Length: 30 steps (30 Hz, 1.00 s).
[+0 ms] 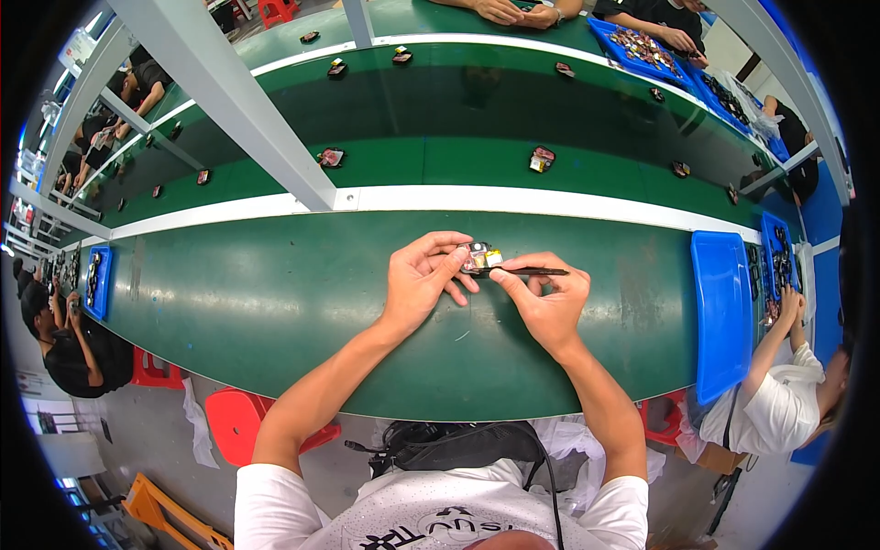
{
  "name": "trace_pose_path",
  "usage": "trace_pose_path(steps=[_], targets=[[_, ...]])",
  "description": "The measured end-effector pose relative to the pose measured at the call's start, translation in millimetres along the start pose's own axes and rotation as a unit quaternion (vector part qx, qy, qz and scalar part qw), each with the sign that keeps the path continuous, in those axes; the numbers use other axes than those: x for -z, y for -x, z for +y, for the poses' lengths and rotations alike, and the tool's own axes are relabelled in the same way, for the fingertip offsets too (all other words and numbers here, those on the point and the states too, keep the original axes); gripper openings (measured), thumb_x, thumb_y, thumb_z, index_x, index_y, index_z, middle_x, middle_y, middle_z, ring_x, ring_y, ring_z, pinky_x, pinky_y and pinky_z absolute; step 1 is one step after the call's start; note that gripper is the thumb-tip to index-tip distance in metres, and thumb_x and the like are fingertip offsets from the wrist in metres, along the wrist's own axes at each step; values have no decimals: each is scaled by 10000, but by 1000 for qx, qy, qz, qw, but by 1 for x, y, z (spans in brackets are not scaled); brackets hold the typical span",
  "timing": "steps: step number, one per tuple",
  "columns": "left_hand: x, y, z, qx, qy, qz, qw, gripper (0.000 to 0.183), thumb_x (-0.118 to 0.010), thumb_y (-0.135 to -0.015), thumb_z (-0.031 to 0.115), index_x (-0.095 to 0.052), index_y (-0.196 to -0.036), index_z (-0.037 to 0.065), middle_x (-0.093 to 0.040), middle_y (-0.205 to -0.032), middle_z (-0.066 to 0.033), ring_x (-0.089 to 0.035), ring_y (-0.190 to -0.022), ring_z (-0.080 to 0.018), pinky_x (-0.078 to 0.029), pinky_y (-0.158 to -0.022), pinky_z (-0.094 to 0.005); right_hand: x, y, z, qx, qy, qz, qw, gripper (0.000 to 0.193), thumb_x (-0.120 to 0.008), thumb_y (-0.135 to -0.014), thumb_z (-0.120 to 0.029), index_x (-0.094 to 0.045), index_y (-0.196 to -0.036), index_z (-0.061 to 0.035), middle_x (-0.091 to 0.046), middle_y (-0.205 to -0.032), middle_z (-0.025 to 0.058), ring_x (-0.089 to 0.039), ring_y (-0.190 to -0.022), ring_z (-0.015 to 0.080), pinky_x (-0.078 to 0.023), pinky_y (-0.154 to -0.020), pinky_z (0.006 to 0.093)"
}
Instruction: Assembling small electronic components onto a circuit board at a factory assembly line.
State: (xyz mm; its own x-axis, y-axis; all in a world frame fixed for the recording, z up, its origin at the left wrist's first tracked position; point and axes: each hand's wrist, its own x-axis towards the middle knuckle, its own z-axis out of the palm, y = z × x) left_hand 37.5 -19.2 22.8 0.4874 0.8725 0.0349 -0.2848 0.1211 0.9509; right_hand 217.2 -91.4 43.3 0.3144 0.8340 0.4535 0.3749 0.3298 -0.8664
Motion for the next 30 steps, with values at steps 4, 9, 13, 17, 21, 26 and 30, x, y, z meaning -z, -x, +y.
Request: trace_pose_path(steps=[4,9,13,17,21,26,30], targets=[[0,1,0,4,4,-9,1000,329,-627,-1008,137,-595,-1239,-96,-696,-1004,-199,-728,-738,-234,-599,-536,-290,2,-2,2,-68,-55,-6,996,115,-843,-776,8,-759,-854,-5,-712,-752,11,-396,-483,-11,-263,-440,191],[0,1,-2,4,11,-19,1000,330,-623,-1009,130,-596,-1254,-89,-698,-1017,-199,-733,-748,-244,-603,-541,-293,5,-4,7,-135,-152,-18,979,115,-823,-798,34,-737,-872,17,-641,-715,-32,-390,-528,-22,-266,-463,180],[0,2,-2,2,8,-19,1000,338,-625,-1008,130,-595,-1263,-89,-698,-1023,-198,-733,-745,-244,-603,-543,-293,4,-2,13,-157,-183,-25,970,128,-795,-820,68,-714,-910,27,-600,-727,-40,-394,-564,-24,-287,-480,183],[-2,2,-2,-7,0,-13,1000,349,-624,-1007,124,-587,-1275,-98,-694,-1034,-205,-732,-739,-244,-598,-528,-286,-3,-1,9,-176,-215,-14,961,124,-776,-835,81,-706,-927,36,-611,-741,-26,-413,-584,-18,-302,-494,183],[-1,2,-3,-9,1,-12,1000,343,-616,-1009,110,-583,-1273,-105,-687,-1043,-213,-727,-724,-239,-592,-511,-281,-8,0,8,-189,-246,8,951,122,-773,-839,80,-704,-931,37,-606,-732,-29,-418,-590,-16,-301,-499,183],[0,1,-1,-11,-2,-12,1000,334,-615,-1009,106,-583,-1267,-104,-688,-1033,-211,-721,-711,-233,-592,-512,-282,-2,1,7,-176,-188,-7,966,118,-788,-835,59,-708,-917,33,-571,-685,-60,-382,-553,-30,-258,-475,185],[1,1,0,-16,4,-13,1000,328,-616,-1008,103,-585,-1263,-100,-693,-1019,-205,-719,-712,-230,-590,-512,-281,-3,1,8,-168,-181,-7,969,117,-791,-837,50,-710,-920,36,-567,-678,-64,-382,-547,-30,-255,-473,185]])
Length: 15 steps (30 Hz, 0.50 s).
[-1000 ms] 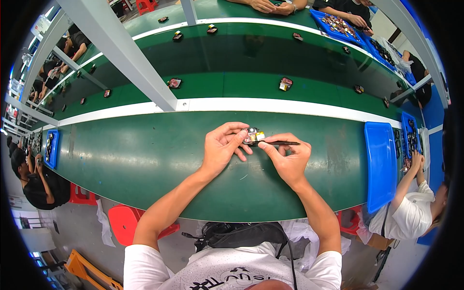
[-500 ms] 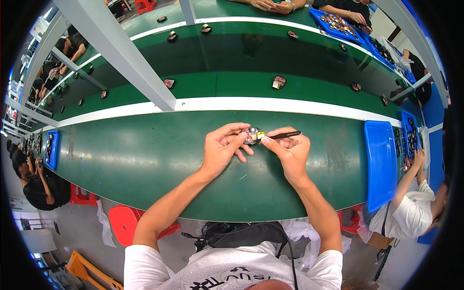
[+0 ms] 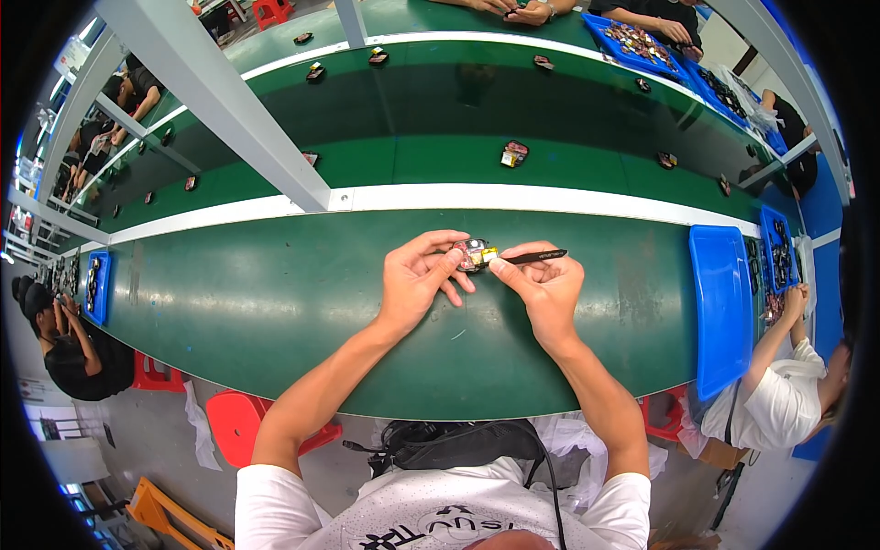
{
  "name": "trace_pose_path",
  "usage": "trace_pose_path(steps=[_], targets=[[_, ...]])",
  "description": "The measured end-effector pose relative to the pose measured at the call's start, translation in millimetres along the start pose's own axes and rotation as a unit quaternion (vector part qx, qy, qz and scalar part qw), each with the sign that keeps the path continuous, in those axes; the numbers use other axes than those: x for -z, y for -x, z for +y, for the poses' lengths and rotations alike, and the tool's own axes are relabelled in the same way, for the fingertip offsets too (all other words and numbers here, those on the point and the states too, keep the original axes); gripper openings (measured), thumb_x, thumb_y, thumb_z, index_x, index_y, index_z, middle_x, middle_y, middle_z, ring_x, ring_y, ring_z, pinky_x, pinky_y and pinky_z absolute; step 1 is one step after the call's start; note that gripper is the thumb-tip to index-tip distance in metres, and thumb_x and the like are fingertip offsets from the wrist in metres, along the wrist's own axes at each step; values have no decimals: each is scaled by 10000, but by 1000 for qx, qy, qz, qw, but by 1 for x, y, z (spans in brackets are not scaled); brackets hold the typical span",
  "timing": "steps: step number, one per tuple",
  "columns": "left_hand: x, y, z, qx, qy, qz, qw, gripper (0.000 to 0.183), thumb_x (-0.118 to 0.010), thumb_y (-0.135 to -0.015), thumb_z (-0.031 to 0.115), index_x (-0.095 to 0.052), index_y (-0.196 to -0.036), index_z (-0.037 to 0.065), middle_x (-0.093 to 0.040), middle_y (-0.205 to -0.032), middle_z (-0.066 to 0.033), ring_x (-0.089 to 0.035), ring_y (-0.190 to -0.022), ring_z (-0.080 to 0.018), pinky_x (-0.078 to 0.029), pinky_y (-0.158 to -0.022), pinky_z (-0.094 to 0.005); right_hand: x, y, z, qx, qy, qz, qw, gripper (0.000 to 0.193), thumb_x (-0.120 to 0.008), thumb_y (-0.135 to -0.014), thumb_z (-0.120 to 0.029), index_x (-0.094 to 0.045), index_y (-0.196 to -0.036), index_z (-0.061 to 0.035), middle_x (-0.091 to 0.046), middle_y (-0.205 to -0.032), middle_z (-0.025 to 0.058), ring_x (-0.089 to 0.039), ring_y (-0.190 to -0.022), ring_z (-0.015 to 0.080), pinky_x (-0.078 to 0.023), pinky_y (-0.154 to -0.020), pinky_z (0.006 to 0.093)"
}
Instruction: Assembling small electronic components onto a circuit board at a factory assembly line.
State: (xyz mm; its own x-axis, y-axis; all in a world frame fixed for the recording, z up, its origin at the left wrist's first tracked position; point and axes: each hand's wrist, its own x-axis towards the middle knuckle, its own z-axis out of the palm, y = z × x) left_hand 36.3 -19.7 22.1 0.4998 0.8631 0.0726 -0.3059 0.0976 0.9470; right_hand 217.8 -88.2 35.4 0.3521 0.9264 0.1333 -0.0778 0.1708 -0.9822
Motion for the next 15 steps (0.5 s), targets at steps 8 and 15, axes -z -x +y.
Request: trace_pose_path(steps=[8,15], targets=[[-2,1,-1,2,-2,9,1000,314,-614,-1007,93,-582,-1256,-95,-695,-1023,-201,-714,-711,-223,-587,-518,-277,-2,2,-3,-50,-73,3,996,139,-764,-848,75,-689,-965,72,-721,-889,103,-656,-763,86,-504,-646,202],[-3,2,2,-2,-5,19,1000,308,-622,-1000,80,-584,-1249,-97,-695,-1035,-198,-705,-698,-212,-582,-514,-275,-3,2,-4,-54,-63,3,997,134,-762,-849,75,-692,-963,67,-724,-891,104,-672,-780,97,-518,-657,212]])
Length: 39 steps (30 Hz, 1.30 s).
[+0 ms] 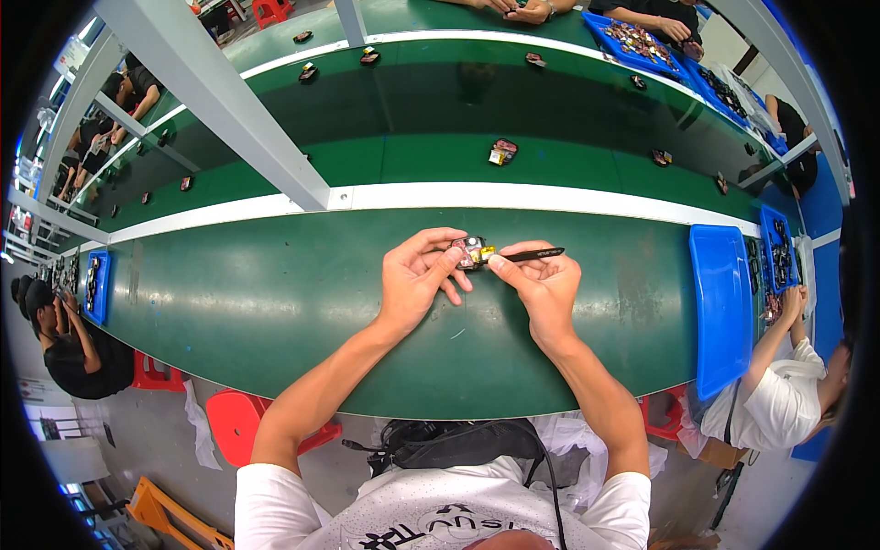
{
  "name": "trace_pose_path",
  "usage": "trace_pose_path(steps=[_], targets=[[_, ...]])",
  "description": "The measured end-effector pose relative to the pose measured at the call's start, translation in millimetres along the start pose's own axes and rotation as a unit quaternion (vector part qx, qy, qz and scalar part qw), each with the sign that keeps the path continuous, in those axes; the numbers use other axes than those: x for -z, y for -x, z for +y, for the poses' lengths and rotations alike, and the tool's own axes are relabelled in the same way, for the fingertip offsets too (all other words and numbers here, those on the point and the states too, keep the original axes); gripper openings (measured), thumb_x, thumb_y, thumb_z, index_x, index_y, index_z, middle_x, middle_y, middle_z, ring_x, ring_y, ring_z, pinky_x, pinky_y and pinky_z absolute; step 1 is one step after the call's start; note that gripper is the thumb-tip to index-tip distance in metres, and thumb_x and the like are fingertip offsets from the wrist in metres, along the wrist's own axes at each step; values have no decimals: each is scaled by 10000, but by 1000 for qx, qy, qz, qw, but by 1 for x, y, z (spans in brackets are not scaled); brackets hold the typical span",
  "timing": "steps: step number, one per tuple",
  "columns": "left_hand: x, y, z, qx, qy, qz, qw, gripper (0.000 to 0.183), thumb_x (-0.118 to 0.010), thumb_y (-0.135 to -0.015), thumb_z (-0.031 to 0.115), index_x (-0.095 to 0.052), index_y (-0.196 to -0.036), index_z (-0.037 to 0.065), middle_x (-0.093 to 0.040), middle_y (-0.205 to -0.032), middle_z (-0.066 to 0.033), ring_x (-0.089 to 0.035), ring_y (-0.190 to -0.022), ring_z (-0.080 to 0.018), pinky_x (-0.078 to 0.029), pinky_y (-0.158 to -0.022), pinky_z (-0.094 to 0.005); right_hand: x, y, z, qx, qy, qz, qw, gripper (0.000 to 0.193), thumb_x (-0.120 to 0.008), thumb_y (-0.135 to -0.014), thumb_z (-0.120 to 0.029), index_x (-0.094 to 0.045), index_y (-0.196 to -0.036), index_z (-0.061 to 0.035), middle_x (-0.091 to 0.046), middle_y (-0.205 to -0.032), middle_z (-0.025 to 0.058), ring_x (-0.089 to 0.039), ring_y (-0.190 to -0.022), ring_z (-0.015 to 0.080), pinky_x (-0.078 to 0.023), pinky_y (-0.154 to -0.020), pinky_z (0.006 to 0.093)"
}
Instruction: Assembling small electronic components onto a circuit board at a factory assembly line.
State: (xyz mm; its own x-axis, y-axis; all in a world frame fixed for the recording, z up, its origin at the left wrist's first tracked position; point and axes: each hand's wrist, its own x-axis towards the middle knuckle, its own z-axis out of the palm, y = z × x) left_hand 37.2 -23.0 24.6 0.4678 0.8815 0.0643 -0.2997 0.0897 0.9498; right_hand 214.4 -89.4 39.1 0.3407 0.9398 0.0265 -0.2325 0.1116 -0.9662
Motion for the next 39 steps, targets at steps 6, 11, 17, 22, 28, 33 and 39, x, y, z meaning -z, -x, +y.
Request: trace_pose_path(steps=[6,11,17,22,28,33,39], targets=[[-1,1,0,-4,-11,4,1000,302,-627,-995,71,-590,-1242,-99,-697,-1017,-199,-704,-695,-210,-579,-513,-274,1,0,1,-2,6,3,1000,135,-769,-847,66,-694,-959,64,-722,-880,95,-653,-755,78,-497,-635,201],[-1,1,-2,-13,-23,0,1000,311,-622,-998,68,-586,-1256,-102,-699,-997,-197,-703,-696,-208,-582,-515,-276,0,-1,2,-3,3,9,1000,130,-776,-846,57,-698,-950,57,-710,-848,65,-602,-700,46,-444,-584,190],[-2,0,-2,-6,-19,-1,1000,313,-613,-1004,70,-584,-1262,-104,-698,-994,-197,-702,-699,-208,-586,-518,-276,0,2,5,45,66,17,997,104,-797,-841,25,-727,-917,36,-578,-672,-68,-368,-541,-33,-241,-471,183],[-1,0,-1,-10,-19,6,1000,309,-611,-1005,73,-584,-1257,-104,-697,-991,-199,-700,-696,-208,-587,-519,-275,-2,4,5,47,96,22,994,103,-804,-834,19,-734,-908,36,-552,-647,-89,-349,-524,-37,-223,-461,186],[0,1,-1,-8,-15,-1,1000,309,-610,-1006,72,-584,-1257,-105,-697,-995,-201,-704,-701,-209,-588,-522,-275,1,1,9,54,78,19,995,100,-804,-832,24,-731,-898,36,-559,-652,-82,-357,-528,-35,-225,-463,184],[-1,1,-1,-20,-25,2,999,313,-612,-1005,71,-586,-1263,-106,-700,-1006,-204,-711,-716,-211,-589,-530,-270,-2,1,8,49,62,22,997,99,-808,-829,23,-732,-892,34,-561,-654,-82,-352,-526,-35,-224,-463,185],[-1,1,1,-14,-35,4,999,299,-613,-1004,73,-604,-1243,-106,-707,-987,-202,-713,-713,-211,-587,-534,-269,-2,3,7,47,78,20,996,103,-818,-821,16,-739,-887,23,-563,-659,-83,-347,-522,-35,-221,-459,187]])
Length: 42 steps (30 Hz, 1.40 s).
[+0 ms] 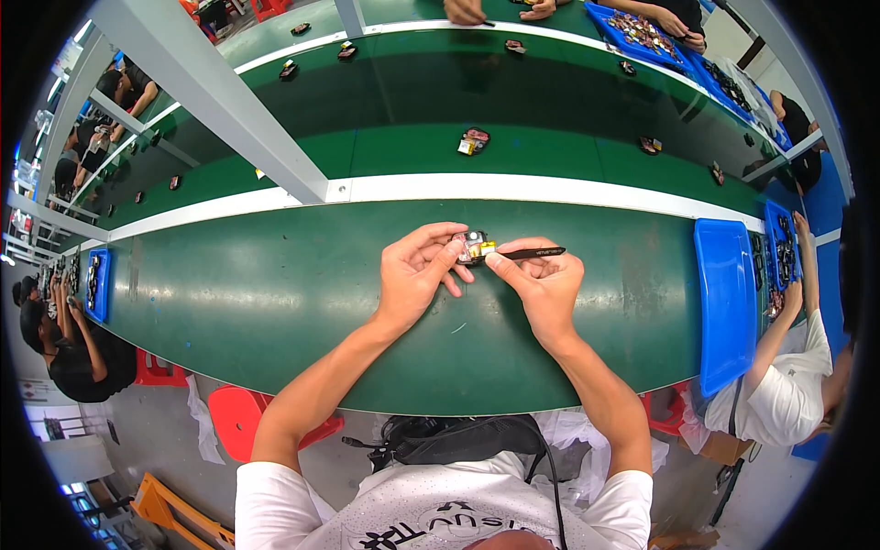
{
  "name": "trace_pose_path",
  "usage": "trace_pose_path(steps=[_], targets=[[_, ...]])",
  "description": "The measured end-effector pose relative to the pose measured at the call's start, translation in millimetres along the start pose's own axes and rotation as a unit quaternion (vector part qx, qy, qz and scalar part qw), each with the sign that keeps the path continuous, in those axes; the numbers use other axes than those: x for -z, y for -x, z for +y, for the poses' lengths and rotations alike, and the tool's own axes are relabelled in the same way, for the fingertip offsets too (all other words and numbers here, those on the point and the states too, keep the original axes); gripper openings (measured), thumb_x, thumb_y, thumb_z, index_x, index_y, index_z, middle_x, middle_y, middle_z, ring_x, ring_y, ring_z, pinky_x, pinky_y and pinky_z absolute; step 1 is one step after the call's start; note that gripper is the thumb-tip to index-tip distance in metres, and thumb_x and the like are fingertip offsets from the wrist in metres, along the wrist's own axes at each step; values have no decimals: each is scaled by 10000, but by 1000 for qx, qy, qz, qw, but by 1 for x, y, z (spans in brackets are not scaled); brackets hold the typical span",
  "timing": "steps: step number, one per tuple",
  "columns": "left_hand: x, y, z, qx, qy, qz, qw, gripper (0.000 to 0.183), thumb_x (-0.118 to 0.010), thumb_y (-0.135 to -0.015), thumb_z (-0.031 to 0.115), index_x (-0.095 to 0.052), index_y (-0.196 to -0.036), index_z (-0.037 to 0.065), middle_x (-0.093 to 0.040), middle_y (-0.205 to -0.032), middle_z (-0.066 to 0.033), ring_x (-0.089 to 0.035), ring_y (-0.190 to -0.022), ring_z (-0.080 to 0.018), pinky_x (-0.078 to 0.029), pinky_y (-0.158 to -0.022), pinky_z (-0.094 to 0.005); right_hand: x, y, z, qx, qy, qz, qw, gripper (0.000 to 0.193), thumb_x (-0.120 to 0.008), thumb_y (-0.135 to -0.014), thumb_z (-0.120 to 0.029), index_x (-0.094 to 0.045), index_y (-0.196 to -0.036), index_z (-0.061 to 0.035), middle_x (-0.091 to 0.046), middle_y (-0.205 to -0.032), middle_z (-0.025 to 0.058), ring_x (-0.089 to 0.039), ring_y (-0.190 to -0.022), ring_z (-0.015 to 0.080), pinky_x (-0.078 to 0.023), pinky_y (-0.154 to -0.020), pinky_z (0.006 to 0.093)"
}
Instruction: Assembling small electronic components onto a circuit board at a factory assembly line.
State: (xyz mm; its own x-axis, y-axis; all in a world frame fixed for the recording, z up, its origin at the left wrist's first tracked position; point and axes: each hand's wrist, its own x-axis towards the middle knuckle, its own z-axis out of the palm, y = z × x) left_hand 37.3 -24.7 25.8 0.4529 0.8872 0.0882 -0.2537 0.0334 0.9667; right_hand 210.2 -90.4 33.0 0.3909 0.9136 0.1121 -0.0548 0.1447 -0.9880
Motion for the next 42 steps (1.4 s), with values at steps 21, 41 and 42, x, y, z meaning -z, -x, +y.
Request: trace_pose_path(steps=[21,41,42], targets=[[3,0,2,12,-1,40,999,244,-613,-987,65,-660,-1140,-119,-712,-894,-197,-697,-620,-198,-563,-491,-260,3,0,-7,84,104,-29,991,148,-844,-787,-26,-761,-909,-16,-694,-746,-15,-381,-472,-19,-267,-435,197],[7,0,-3,26,1,19,999,235,-619,-992,80,-672,-1130,-103,-713,-835,-175,-691,-611,-181,-557,-493,-253,3,-1,-7,219,200,-83,951,157,-845,-736,25,-769,-852,-47,-767,-828,43,-409,-450,9,-290,-421,201],[7,0,-3,29,5,18,999,236,-620,-993,84,-673,-1128,-102,-713,-833,-174,-690,-609,-181,-556,-491,-253,2,-1,-9,225,203,-85,949,153,-841,-730,30,-767,-838,-51,-767,-822,46,-410,-445,15,-295,-421,204]])
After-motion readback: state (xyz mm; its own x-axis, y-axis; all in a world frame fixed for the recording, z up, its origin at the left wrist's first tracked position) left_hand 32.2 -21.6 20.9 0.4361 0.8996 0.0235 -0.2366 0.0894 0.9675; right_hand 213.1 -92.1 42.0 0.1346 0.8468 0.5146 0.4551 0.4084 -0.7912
